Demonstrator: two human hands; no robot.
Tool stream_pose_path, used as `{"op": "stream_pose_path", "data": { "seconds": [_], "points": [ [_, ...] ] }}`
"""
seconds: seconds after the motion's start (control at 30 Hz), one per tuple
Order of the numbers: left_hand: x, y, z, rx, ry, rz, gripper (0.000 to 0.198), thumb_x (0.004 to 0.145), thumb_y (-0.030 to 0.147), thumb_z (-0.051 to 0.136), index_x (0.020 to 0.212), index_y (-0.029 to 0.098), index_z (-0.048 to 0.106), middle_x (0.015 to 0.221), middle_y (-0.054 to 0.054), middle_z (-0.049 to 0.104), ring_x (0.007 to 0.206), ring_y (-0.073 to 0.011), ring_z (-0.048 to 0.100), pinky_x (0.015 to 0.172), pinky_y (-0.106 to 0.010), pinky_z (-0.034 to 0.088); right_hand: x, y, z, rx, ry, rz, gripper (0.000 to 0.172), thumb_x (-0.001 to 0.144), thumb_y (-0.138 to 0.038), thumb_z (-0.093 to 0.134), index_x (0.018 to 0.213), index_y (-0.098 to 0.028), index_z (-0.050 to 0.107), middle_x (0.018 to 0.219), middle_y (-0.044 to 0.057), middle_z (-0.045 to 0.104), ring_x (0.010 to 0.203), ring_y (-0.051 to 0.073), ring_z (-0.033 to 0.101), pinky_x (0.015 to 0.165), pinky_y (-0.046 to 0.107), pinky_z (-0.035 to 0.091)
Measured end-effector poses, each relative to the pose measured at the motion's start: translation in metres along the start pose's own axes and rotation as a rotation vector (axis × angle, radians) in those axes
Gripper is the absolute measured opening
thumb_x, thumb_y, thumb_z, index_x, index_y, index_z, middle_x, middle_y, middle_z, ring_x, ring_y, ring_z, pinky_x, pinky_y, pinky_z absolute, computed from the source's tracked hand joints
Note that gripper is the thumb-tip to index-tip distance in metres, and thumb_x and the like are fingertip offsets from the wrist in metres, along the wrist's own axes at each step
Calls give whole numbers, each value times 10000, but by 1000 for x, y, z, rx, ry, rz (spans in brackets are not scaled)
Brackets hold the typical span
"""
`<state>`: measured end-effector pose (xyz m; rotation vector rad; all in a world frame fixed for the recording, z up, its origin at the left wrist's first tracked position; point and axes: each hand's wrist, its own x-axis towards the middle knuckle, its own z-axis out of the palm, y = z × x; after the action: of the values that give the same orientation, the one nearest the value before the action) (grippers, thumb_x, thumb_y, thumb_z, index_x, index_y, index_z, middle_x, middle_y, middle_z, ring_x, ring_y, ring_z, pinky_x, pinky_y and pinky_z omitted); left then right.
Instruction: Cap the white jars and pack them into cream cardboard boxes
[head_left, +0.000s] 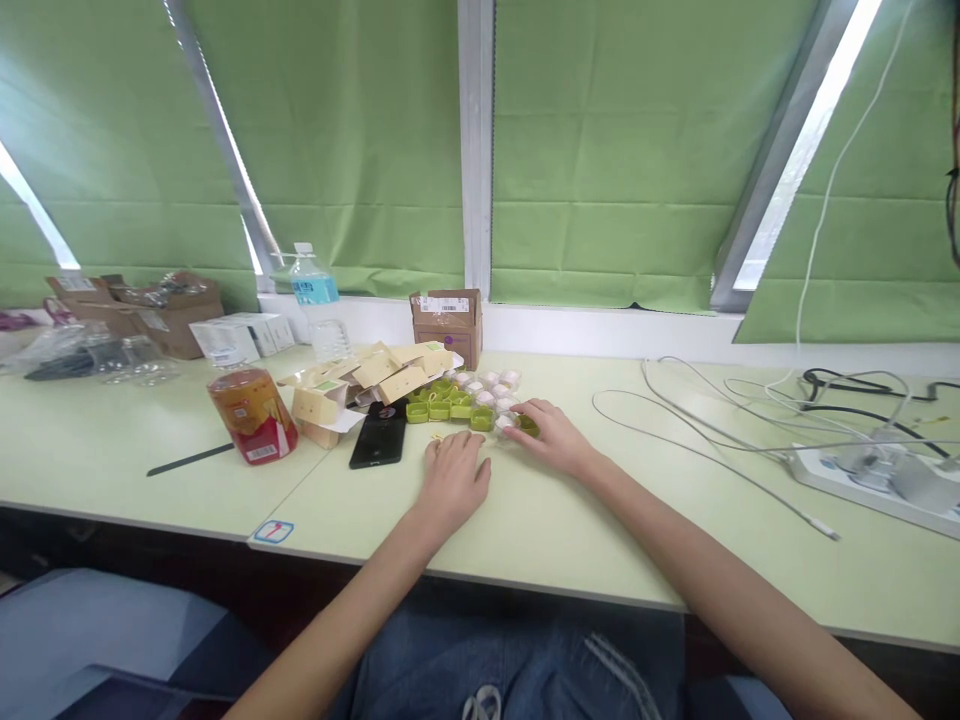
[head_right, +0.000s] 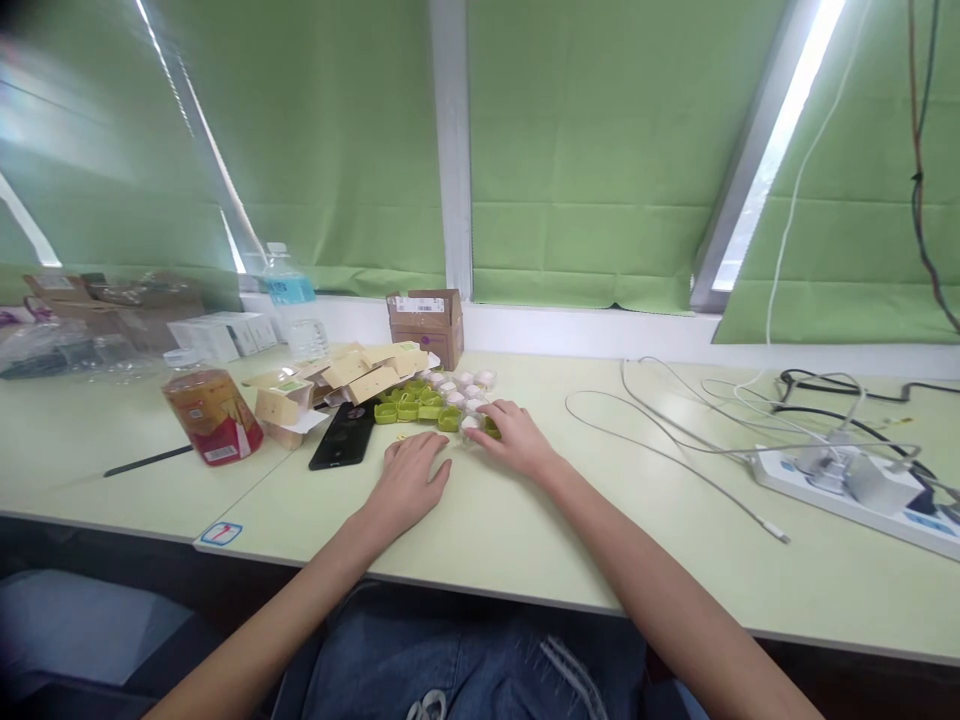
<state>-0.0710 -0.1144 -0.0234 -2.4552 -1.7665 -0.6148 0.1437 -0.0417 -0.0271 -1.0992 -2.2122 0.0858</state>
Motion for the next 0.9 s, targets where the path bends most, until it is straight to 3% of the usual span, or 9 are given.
{"op": "stream_pose_path", "data": {
  "seconds": [0.1, 0.43, 0.57, 0.7, 0.9],
  "points": [
    [2, 2, -5, -10, -47, 13, 260, 999, 226, 473, 1201, 189, 632, 1256, -136, 694, 1258, -309, 599, 1125, -522, 362, 0, -2, -2, -14, -11, 7, 430, 988, -566, 611, 1214, -207, 677, 1148, 112, 701, 1072, 260, 624, 942, 384, 456],
    [4, 2, -11, -133, -35, 58, 312, 958, 71, 450, 1133, 209, 668, 1197, -79, 744, 1173, -252, 652, 1041, -450, 365, 0, -6, 0, -15, -35, 11, 319, 1017, -488, 594, 1143, -212, 695, 1112, 85, 699, 1080, 242, 608, 956, 366, 425],
    [6, -3, -13, -44, 49, -106, 241, 944, 222, 603, 1173, 202, 675, 1234, -116, 716, 1223, -316, 611, 1023, -472, 370, 0, -4, -1, -23, -26, -2, 293, 1027, -454, 577, 1136, -210, 698, 1109, 93, 698, 1060, 240, 610, 947, 361, 433],
    [10, -12, -15, -47, 11, -268, 314, 919, 437, 667, 1093, 182, 718, 1132, -134, 737, 1108, -339, 654, 934, -445, 425, 0, -3, -3, -21, 14, -13, 262, 1033, -411, 571, 1125, -205, 702, 1134, 102, 695, 1074, 243, 611, 950, 365, 448],
    [15, -23, -23, -261, -61, -184, 179, 873, 345, 691, 852, 189, 777, 917, -88, 778, 917, -268, 694, 784, -334, 447, 0, -1, -4, -30, 34, -13, 224, 1024, -361, 586, 1114, -195, 707, 1137, 106, 700, 1061, 239, 617, 962, 374, 465]
  ]
}}
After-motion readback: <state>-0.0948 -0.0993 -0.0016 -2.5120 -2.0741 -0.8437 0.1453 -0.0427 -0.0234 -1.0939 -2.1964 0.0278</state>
